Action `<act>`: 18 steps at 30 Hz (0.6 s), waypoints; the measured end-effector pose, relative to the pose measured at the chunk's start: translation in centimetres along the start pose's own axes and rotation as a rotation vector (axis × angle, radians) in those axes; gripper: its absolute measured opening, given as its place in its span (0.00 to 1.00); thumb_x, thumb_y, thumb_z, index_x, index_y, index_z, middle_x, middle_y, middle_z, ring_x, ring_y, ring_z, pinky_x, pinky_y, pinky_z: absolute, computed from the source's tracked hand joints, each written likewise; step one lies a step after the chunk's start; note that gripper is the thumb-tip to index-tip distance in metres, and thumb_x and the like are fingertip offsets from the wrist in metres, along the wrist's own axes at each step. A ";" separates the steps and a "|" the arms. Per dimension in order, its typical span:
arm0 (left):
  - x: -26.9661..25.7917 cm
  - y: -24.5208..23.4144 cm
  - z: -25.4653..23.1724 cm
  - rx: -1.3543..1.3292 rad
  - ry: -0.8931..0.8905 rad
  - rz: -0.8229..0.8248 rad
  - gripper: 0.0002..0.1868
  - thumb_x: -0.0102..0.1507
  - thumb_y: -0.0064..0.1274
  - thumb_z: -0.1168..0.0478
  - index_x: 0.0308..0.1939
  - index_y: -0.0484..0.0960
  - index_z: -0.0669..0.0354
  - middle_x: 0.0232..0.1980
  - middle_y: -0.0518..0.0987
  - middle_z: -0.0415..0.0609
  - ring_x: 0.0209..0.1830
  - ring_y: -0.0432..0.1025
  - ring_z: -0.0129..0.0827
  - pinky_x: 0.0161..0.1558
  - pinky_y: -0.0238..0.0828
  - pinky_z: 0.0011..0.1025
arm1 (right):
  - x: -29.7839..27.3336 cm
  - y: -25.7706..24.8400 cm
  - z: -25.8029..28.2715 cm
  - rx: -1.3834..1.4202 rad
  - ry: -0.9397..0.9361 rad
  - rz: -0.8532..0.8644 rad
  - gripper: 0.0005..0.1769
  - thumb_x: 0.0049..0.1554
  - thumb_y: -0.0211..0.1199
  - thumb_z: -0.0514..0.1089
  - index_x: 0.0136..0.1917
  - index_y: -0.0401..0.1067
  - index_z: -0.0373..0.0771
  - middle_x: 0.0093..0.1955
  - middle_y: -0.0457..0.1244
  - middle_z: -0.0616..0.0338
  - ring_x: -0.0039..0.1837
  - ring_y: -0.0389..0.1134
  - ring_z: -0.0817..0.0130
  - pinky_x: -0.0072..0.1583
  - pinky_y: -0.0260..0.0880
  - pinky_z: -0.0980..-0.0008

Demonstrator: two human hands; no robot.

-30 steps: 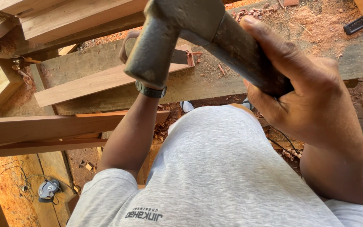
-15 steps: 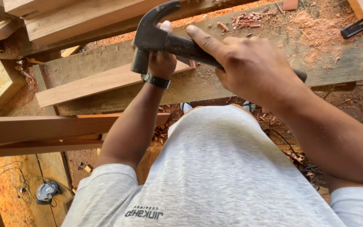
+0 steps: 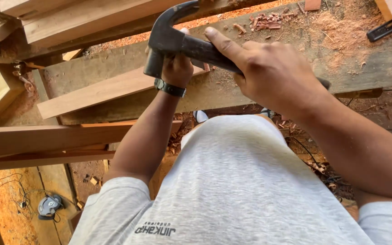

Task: Carving a mortise in a wooden plank using a hammer and chisel

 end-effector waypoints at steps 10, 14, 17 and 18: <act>0.3 1.1 5.6 -1.011 -0.900 -0.288 0.32 0.57 0.68 0.50 0.57 0.67 0.55 0.52 0.72 0.46 0.44 0.72 0.35 0.50 0.71 0.40 | -1.4 -1.9 0.2 0.131 -0.147 -0.302 0.54 0.59 0.71 0.38 0.89 0.47 0.54 0.53 0.70 0.50 0.44 0.71 0.49 0.45 0.71 0.48; 2.8 -0.3 1.6 -0.378 -0.186 0.085 0.20 0.70 0.48 0.61 0.67 0.79 0.48 0.62 0.84 0.41 0.63 0.77 0.39 0.68 0.59 0.55 | 0.0 0.6 -0.3 -0.009 0.010 -0.006 0.50 0.56 0.63 0.47 0.88 0.49 0.57 0.47 0.69 0.51 0.39 0.72 0.39 0.36 0.70 0.41; 5.6 -3.5 0.5 -0.235 -0.046 0.017 0.22 0.67 0.43 0.67 0.61 0.84 0.54 0.62 0.82 0.37 0.49 0.84 0.38 0.50 0.82 0.31 | -0.8 -1.0 0.0 0.119 0.007 -0.021 0.50 0.55 0.65 0.41 0.87 0.52 0.53 0.45 0.68 0.50 0.37 0.70 0.44 0.34 0.69 0.42; 6.3 -3.3 4.1 -0.760 -0.512 -0.070 0.14 0.61 0.54 0.63 0.51 0.81 0.54 0.49 0.82 0.40 0.42 0.81 0.35 0.45 0.80 0.33 | -1.4 -2.2 0.5 0.177 -0.083 -0.151 0.51 0.55 0.67 0.36 0.88 0.51 0.49 0.51 0.69 0.48 0.44 0.71 0.44 0.41 0.69 0.45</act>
Point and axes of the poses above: each hand's wrist, its own x-axis towards the middle knuckle, its own y-axis out of the palm, z = x × y, the point moved 9 cm from there along x, towards the middle knuckle
